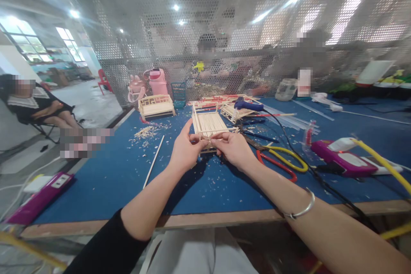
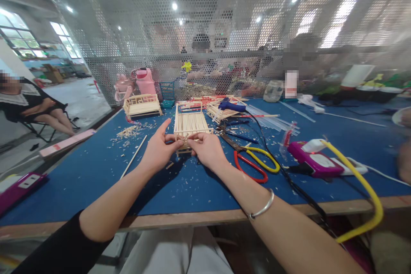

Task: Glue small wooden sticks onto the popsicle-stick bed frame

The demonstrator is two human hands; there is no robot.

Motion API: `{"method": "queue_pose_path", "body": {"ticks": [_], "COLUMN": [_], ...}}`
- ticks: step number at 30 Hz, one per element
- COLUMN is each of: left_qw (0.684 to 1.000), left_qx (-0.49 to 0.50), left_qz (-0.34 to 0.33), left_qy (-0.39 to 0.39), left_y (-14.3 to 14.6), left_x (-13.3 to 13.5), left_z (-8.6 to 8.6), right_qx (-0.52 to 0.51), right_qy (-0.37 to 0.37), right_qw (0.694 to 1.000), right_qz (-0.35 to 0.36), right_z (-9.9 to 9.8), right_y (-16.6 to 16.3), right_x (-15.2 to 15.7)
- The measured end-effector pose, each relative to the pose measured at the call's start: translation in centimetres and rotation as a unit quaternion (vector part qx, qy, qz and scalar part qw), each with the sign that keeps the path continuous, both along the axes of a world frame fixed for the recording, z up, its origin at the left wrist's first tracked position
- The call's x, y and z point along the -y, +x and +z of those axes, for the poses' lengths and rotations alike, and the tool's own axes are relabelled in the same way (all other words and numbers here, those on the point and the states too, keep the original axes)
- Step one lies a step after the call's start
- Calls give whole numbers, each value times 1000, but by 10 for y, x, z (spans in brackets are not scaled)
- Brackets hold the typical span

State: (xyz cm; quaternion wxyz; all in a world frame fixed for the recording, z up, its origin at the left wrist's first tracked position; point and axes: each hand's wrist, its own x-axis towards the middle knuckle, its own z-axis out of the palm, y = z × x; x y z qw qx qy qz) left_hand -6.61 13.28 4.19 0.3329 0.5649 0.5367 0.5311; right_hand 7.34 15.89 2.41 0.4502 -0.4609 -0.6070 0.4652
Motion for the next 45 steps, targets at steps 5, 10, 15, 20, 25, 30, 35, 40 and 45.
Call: {"method": "queue_pose_path", "body": {"ticks": [5,10,15,20,25,30,35,40,45], "left_qw": [1000,1000,1000,999,997,996,997,998,996], "left_qx": [-18,-17,20,49,73,82,76,53,68], "left_qz": [9,4,-9,-6,-12,-4,-14,-35,41], "left_qy": [3,10,1,-5,6,15,16,-3,33], "left_y": [2,0,-1,0,3,5,4,-1,-11], "left_x": [-1,-3,-2,-4,-6,-8,-7,-4,-10], "left_z": [-1,-6,-5,-5,-6,-7,-7,-6,-9], "right_qx": [-3,-16,-34,-56,-61,-77,-86,-111,-140], "right_qy": [5,-6,-4,16,24,19,10,12,-7], "right_qw": [1000,1000,999,998,997,996,996,993,990], "right_qz": [-10,-5,-8,-19,-36,-37,-34,-42,-33], "right_z": [-2,0,1,4,7,8,6,-1,-4], "right_y": [-2,-3,1,1,-4,-6,-6,-2,-1], "right_x": [-1,1,2,2,3,2,2,-2,-4]}}
